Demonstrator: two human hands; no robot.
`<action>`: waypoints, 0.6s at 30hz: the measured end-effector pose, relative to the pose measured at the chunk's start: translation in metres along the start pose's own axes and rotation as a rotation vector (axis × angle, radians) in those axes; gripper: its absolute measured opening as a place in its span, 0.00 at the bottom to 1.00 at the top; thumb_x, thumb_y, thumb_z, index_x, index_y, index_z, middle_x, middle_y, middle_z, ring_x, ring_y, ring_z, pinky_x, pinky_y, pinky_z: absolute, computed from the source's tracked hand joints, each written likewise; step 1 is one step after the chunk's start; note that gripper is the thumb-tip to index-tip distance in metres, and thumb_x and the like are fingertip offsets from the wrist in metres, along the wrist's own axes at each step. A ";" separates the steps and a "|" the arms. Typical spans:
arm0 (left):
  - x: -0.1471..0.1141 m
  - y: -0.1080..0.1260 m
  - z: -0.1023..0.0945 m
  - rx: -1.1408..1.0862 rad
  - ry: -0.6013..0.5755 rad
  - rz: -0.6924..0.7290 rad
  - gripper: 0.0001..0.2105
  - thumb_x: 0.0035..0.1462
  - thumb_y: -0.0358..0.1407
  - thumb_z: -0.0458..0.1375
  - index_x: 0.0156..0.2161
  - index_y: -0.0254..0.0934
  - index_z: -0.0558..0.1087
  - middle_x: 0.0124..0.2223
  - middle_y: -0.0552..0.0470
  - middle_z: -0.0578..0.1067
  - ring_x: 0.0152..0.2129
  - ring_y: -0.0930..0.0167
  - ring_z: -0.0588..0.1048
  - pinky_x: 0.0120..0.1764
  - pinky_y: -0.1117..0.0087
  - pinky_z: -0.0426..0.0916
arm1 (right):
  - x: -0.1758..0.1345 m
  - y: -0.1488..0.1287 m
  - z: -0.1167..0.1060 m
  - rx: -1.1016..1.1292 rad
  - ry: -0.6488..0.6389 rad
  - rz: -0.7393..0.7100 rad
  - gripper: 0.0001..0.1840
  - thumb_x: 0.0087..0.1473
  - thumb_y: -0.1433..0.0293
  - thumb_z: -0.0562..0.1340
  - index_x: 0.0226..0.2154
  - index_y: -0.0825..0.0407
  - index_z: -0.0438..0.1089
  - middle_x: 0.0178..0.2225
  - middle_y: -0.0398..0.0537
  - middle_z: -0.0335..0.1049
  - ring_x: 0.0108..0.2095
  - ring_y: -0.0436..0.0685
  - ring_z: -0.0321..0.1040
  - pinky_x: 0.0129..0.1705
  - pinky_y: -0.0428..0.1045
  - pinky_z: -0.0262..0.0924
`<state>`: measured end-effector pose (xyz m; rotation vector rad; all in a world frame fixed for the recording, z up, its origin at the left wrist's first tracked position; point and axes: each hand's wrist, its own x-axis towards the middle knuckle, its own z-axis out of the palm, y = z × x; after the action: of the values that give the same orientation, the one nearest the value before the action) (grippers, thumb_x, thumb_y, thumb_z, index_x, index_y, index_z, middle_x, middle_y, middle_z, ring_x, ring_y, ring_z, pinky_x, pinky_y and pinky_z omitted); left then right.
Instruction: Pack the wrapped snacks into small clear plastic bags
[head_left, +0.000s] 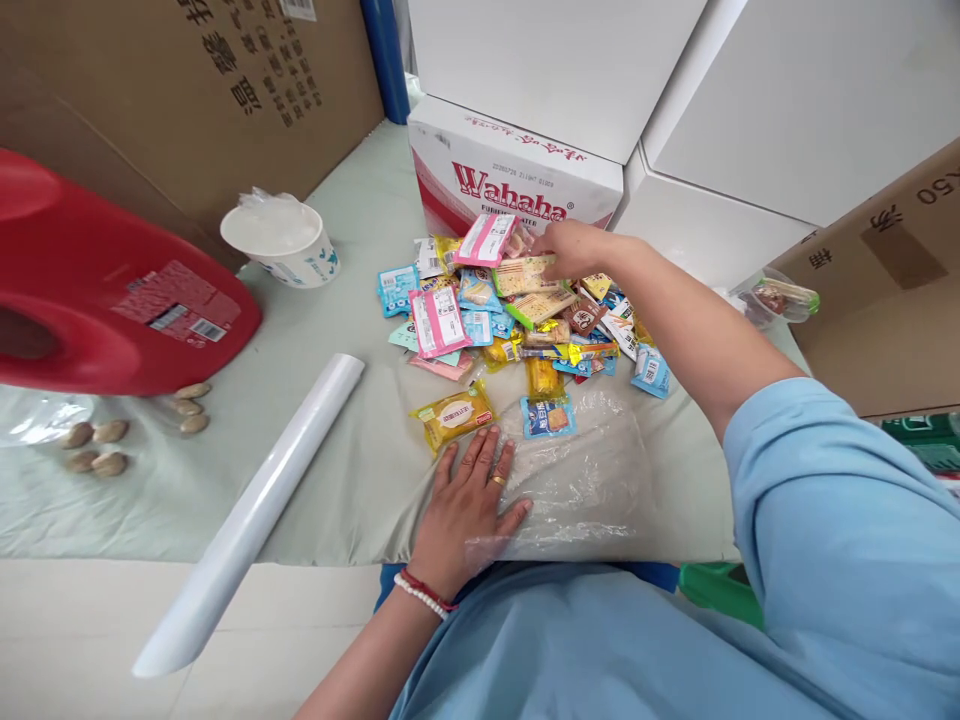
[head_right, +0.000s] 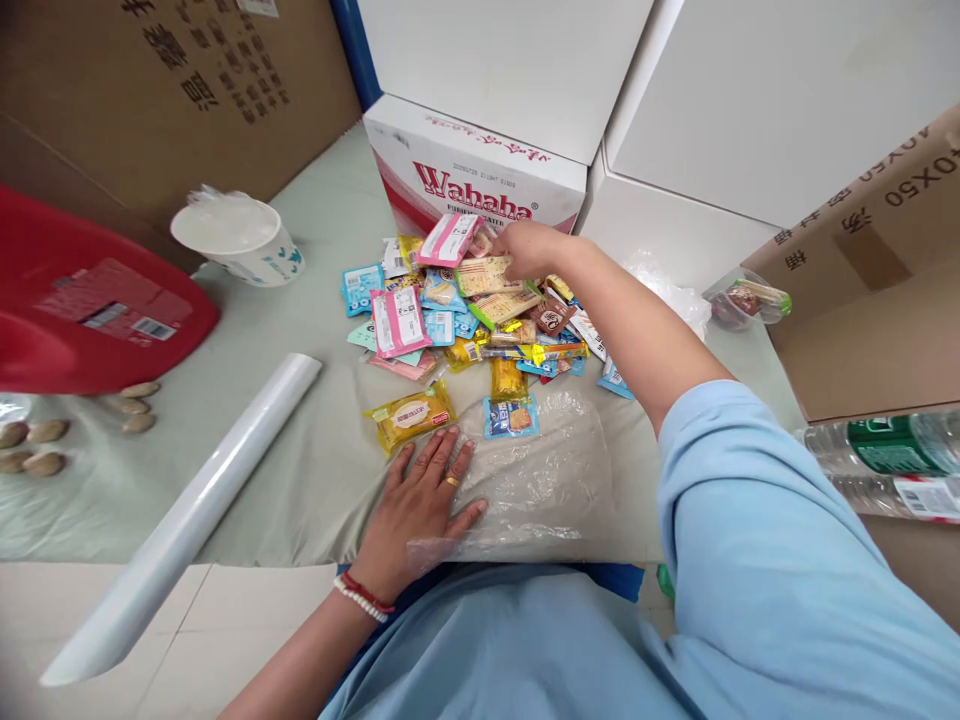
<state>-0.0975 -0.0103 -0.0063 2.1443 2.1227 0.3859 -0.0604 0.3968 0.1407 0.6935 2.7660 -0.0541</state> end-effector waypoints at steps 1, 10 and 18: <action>0.000 0.000 0.000 -0.003 0.000 -0.003 0.33 0.68 0.55 0.51 0.69 0.36 0.65 0.74 0.40 0.58 0.70 0.54 0.60 0.70 0.45 0.53 | -0.007 0.006 -0.005 0.047 -0.021 -0.009 0.28 0.55 0.58 0.69 0.55 0.53 0.76 0.49 0.53 0.76 0.50 0.65 0.71 0.53 0.55 0.61; -0.001 -0.001 0.000 -0.016 -0.006 0.001 0.33 0.68 0.54 0.51 0.70 0.35 0.65 0.75 0.40 0.57 0.71 0.54 0.59 0.70 0.44 0.52 | -0.012 0.031 0.004 0.234 -0.235 -0.202 0.25 0.55 0.62 0.69 0.55 0.49 0.77 0.49 0.44 0.78 0.48 0.60 0.73 0.52 0.52 0.64; -0.001 -0.001 -0.001 -0.015 -0.010 0.009 0.32 0.69 0.54 0.51 0.70 0.36 0.65 0.75 0.40 0.58 0.71 0.54 0.59 0.70 0.44 0.51 | -0.002 0.015 0.015 0.147 -0.136 -0.273 0.33 0.47 0.60 0.74 0.56 0.47 0.75 0.50 0.42 0.78 0.51 0.61 0.73 0.56 0.54 0.63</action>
<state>-0.0982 -0.0111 -0.0060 2.1436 2.0996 0.3901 -0.0478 0.4076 0.1273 0.3264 2.7242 -0.3502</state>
